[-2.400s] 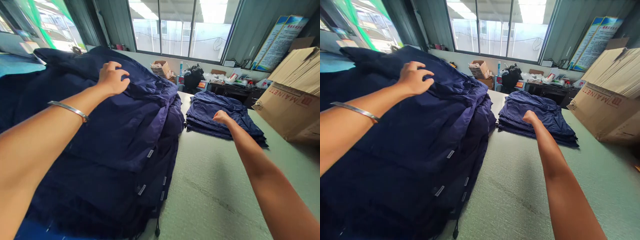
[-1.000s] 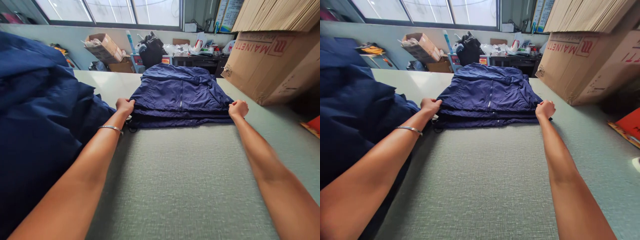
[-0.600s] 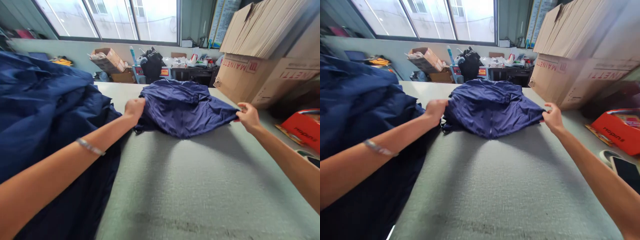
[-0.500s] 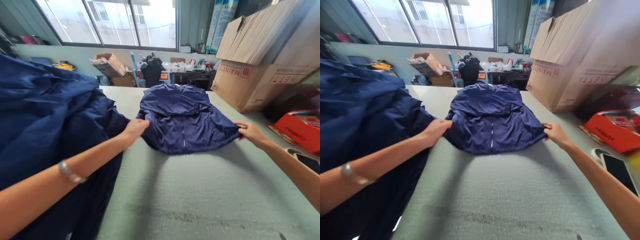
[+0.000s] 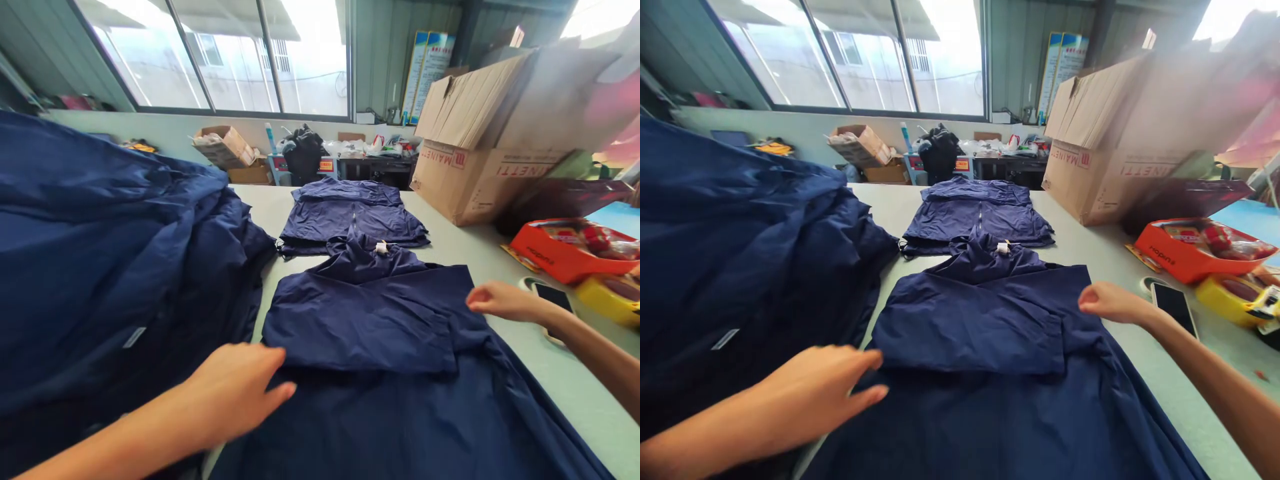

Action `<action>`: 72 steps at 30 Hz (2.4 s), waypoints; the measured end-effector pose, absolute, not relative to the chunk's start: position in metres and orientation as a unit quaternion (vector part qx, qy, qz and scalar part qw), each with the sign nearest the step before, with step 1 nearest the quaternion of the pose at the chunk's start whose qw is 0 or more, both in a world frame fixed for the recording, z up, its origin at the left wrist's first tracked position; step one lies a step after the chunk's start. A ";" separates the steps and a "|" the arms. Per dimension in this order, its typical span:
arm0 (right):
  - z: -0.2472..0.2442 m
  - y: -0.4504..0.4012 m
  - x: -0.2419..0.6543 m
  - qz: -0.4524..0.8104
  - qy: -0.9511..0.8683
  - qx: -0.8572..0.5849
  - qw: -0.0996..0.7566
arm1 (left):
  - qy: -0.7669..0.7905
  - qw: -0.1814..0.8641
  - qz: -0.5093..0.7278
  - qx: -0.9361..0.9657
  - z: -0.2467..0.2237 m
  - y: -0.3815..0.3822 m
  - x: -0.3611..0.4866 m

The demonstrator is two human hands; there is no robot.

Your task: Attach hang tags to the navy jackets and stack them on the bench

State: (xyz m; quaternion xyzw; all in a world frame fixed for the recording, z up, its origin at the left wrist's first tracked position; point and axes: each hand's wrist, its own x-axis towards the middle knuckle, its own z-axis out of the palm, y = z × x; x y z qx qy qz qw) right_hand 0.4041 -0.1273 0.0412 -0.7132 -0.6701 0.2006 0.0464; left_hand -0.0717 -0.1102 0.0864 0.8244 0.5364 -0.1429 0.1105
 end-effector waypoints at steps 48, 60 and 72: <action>-0.083 -0.003 0.232 0.411 -0.449 -0.533 0.588 | 0.494 0.159 0.394 0.759 -0.061 0.034 0.102; -0.090 0.001 0.239 0.459 -0.408 -0.494 0.616 | 0.392 0.251 0.471 0.749 -0.077 0.037 0.097; -0.084 -0.001 0.243 0.476 -0.417 -0.487 0.602 | 0.366 0.258 0.472 0.759 -0.081 0.042 0.095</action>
